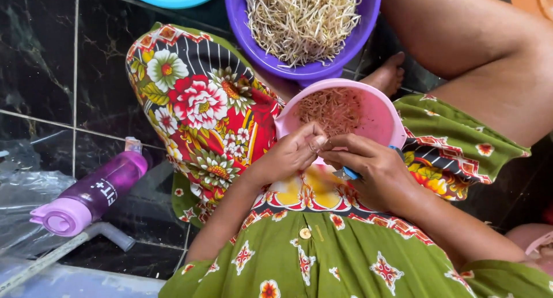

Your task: A person sits on the floor and manually trims the ends off bean sprouts, moving them from one bowl to another.

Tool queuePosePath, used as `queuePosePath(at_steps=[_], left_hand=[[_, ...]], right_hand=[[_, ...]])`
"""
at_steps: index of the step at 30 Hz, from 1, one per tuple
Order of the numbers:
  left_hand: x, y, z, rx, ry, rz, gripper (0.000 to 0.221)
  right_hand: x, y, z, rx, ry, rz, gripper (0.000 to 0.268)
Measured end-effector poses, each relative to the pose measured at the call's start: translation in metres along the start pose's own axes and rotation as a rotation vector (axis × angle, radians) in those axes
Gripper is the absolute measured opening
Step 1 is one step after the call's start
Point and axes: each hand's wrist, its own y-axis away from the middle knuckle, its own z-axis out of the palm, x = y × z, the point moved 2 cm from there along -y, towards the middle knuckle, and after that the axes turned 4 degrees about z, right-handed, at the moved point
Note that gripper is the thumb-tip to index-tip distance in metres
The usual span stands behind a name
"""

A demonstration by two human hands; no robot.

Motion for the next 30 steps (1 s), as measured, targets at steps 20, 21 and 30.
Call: queuePosePath(at_steps=[20, 21, 30], left_hand=[[0.016, 0.0, 0.008, 0.028, -0.059, 0.027, 0.026], [0.015, 0.002, 0.01, 0.027, -0.059, 0.023, 0.026], [0.013, 0.003, 0.011, 0.038, -0.013, 0.03, 0.025]], right_hand=[[0.044, 0.012, 0.03, -0.039, -0.576, 0.206, 0.081], [0.04, 0.013, 0.029, -0.037, -0.579, 0.208, 0.081], [0.023, -0.004, -0.014, 0.092, -0.225, 0.129, 0.044]])
